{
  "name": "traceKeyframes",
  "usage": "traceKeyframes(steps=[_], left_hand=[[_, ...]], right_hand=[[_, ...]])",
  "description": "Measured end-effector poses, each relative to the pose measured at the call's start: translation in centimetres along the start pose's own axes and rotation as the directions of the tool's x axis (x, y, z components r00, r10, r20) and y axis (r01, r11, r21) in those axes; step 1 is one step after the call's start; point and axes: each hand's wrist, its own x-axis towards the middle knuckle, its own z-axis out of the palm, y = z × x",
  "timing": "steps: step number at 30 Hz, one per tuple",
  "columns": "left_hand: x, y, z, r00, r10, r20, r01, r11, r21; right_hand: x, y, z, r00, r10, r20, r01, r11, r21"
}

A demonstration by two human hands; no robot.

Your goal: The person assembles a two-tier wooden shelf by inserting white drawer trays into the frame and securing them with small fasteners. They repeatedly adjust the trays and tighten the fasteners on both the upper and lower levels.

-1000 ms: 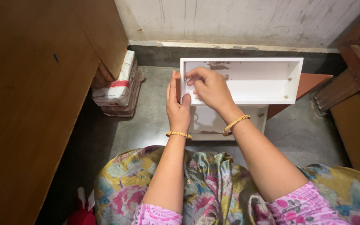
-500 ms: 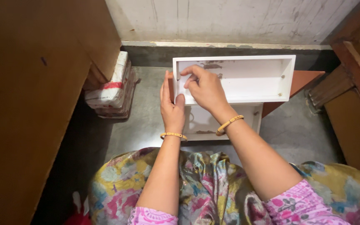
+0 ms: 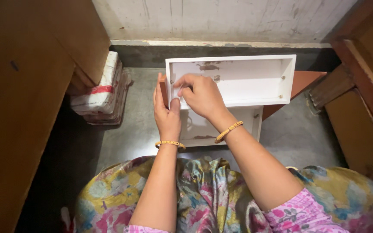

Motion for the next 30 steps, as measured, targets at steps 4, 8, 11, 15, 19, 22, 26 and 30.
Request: traceKeyframes(steps=[4, 8, 11, 15, 19, 22, 26, 30], left_hand=[[0.11, 0.24, -0.07, 1.000, -0.016, 0.000, 0.016, 0.999, 0.030], [0.07, 0.21, -0.03, 0.999, 0.028, 0.019, -0.027, 0.999, -0.041], [0.08, 0.18, -0.03, 0.999, -0.035, 0.014, 0.035, 0.999, -0.034], [0.15, -0.05, -0.08, 1.000, 0.003, 0.025, -0.002, 0.999, -0.036], [0.26, -0.47, 0.00, 1.000, 0.000, 0.028, 0.002, 0.998, -0.071], [0.30, -0.65, 0.21, 1.000, -0.012, 0.029, 0.015, 0.996, -0.091], [0.31, -0.63, 0.00, 1.000, -0.016, 0.025, 0.018, 0.998, -0.059], [0.17, -0.57, 0.07, 1.000, 0.024, 0.017, -0.023, 0.999, -0.023]], right_hand=[[0.00, 0.03, 0.05, 1.000, -0.004, -0.019, 0.005, 1.000, 0.016], [0.05, 0.21, 0.00, 1.000, -0.017, 0.019, 0.016, 0.999, 0.031], [0.08, 0.11, 0.04, 0.998, 0.025, 0.058, -0.019, 0.996, -0.091], [-0.03, -0.18, 0.10, 1.000, -0.004, -0.017, 0.004, 1.000, 0.015], [0.23, -0.02, 0.26, 1.000, 0.005, -0.005, -0.004, 0.994, 0.107], [0.58, 0.28, 0.49, 0.999, 0.005, -0.050, -0.004, 0.999, 0.034], [0.73, 0.32, 0.66, 0.997, 0.076, 0.018, -0.074, 0.993, -0.091], [0.44, -0.02, 0.17, 0.999, 0.039, -0.007, -0.039, 0.999, -0.022]])
